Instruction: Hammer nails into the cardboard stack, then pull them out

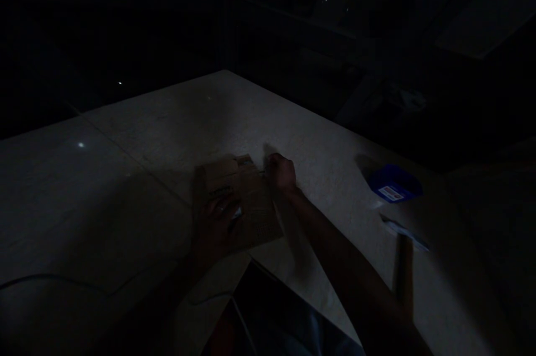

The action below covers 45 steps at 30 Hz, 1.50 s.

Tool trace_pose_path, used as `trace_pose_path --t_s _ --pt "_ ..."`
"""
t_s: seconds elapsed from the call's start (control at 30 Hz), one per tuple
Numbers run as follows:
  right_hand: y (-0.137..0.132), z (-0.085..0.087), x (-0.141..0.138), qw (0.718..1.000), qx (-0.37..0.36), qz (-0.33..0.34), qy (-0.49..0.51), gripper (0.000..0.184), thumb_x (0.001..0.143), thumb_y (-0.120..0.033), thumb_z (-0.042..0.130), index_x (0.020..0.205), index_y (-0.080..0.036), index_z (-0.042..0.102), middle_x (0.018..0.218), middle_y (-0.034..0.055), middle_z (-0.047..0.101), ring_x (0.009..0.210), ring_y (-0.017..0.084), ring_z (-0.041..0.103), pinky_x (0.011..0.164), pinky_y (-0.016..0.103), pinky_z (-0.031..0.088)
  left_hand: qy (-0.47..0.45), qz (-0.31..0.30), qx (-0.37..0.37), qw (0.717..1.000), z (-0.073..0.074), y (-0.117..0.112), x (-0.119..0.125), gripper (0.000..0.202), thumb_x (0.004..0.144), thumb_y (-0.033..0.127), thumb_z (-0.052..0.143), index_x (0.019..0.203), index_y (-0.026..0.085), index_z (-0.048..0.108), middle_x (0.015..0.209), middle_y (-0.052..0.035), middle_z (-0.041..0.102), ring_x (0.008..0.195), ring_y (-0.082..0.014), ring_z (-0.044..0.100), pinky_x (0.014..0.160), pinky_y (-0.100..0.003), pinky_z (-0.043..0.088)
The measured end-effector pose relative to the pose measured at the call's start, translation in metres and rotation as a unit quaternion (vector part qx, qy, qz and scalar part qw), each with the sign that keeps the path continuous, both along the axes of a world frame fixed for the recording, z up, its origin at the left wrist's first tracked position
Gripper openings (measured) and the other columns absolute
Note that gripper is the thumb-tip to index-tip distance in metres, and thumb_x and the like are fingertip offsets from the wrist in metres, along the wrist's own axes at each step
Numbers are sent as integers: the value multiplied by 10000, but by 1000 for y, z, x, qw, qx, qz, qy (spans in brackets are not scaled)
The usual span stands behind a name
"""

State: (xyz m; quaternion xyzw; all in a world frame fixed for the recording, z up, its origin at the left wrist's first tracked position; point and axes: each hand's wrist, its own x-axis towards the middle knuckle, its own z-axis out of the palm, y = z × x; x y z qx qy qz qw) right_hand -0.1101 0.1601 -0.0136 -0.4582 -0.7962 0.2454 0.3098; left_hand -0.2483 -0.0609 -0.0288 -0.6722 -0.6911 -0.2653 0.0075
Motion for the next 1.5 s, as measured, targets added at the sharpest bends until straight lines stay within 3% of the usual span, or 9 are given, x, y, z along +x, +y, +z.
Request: trace_pose_path --t_s 0.17,0.33,0.47,0.6,0.8,0.93,1.1,1.27,1.5 --pt "-1 -11 -1 1000 -6 -16 22 199 827 -247 592 946 -182 739 932 68 775 852 230 728 802 350 552 -3 -2 3 1000 1 1 0 331 935 312 555 1239 211 640 1348 -88 618 1224 -315 504 981 -501 430" --pt "-16 1 -8 998 11 -6 54 306 934 -319 471 1016 -165 723 984 88 760 891 228 712 833 353 539 -8 -5 -1 1000 4 0 0 311 929 305 558 1215 223 648 1343 -89 619 1228 -317 504 985 -508 424" --pt "-45 21 -26 991 19 132 32 268 954 -370 545 1036 -195 730 1014 59 754 937 196 701 860 304 525 -4 -6 9 1000 5 0 0 312 930 298 557 1211 198 650 1355 -96 613 1223 -318 510 974 -510 424" --pt "-71 31 -47 955 56 271 -111 235 937 -371 637 1055 -195 737 1097 90 727 1030 208 667 916 318 493 13 -4 8 1000 6 0 1 325 928 285 557 1219 175 647 1318 -112 635 1210 -325 524 949 -497 430" --pt "-74 27 -60 908 93 336 -231 120 944 -222 631 983 -192 740 1072 74 704 1013 188 659 877 285 499 31 2 16 999 5 0 2 311 931 301 548 1193 180 662 1290 -118 651 1208 -326 537 938 -498 427" --pt "-72 35 -55 869 127 393 -273 214 915 -84 617 1087 -159 719 1171 119 682 1083 229 650 909 326 520 21 1 16 1000 2 0 2 322 939 306 531 1209 184 658 1306 -116 640 1218 -321 530 959 -504 424" --pt "-73 45 -49 852 147 412 -289 290 917 -67 599 1178 -163 683 1241 136 662 1163 254 625 941 361 528 20 3 14 1000 3 0 1 331 926 306 543 1202 169 664 1280 -126 653 1182 -330 541 958 -513 421" --pt "-69 44 -50 853 133 436 -252 262 935 -82 579 1118 -221 702 1187 64 691 1101 195 654 930 304 518 14 1 5 1000 3 0 1 326 926 310 544 1199 177 663 1293 -118 645 1199 -326 528 972 -504 418" --pt "-71 43 -59 893 90 388 -209 223 948 -284 629 1117 -154 692 1137 123 706 1065 229 661 912 338 503 25 6 -2 1000 6 -1 1 293 923 305 539 1155 193 680 1229 -128 664 1155 -336 544 918 -508 433"
